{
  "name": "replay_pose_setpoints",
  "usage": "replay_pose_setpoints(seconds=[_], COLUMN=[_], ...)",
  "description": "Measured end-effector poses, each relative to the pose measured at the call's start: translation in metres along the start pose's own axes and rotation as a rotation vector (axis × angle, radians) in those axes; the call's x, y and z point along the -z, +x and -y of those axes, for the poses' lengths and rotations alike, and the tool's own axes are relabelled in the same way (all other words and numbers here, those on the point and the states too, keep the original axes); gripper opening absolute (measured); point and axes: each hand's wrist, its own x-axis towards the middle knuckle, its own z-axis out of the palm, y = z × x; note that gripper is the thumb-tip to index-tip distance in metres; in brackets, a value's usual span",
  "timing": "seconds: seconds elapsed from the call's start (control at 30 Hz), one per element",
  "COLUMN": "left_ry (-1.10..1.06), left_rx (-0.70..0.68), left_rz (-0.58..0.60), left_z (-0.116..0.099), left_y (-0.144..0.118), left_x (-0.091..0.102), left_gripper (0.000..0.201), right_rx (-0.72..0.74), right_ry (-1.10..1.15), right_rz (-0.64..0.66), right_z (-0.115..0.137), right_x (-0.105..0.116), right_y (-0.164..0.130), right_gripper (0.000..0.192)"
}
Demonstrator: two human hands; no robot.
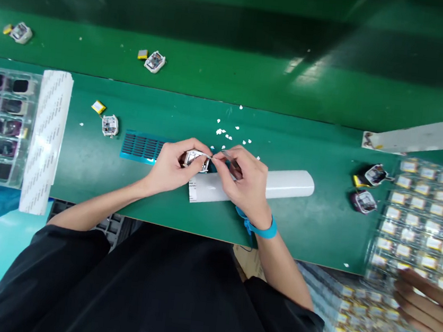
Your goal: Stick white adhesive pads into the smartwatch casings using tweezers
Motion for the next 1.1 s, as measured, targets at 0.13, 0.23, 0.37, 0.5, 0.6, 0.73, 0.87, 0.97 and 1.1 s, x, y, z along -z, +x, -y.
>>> replay_pose_setpoints(seconds=[0.13,0.23,0.37,0.5,0.6,0.73,0.87,0.97,1.1], left_ry=[-0.088,-0.122,-0.072,-0.042,-0.035,-0.038,-0.04,-0.018,-0.017], left_rx=[0.027,0.049,0.022,0.037,0.037,0.014,0.023,0.051,0.074], left_rz=[0.073,0.076,0.098,0.118,0.142,0.129,0.135,0.137,0.12], left_z=[-0.001,0.0,0.001,0.0,-0.002,-0.003,-0.002,-0.001,0.003], left_y=[0.0,0.0,0.0,-0.001,-0.002,-0.002,-0.002,-0.002,-0.001], left_x=[-0.001,-0.001,-0.001,-0.001,0.0,0.0,0.0,0.0,0.001], left_gripper=[0.013,0.014,0.014,0.014,0.014,0.014,0.016,0.015,0.016], right_rx=[0.147,0.154,0.222,0.251,0.258,0.27,0.346,0.335,0.167], right_ry=[-0.1,-0.178,-0.287,-0.313,-0.264,-0.232,-0.263,-0.317,-0.396], right_rz=[-0.12,-0.168,-0.103,-0.056,-0.04,-0.04,-0.03,-0.074,-0.156], right_z=[0.002,0.003,0.001,-0.004,-0.006,-0.007,-0.01,-0.011,-0.011], right_x=[-0.002,-0.004,-0.004,-0.003,0.0,0.002,0.003,0.004,0.006], right_y=[-0.002,-0.004,-0.007,-0.01,-0.01,-0.011,-0.012,-0.011,-0.006], right_gripper=[0.014,0.015,0.016,0.022,0.024,0.025,0.037,0.043,0.051])
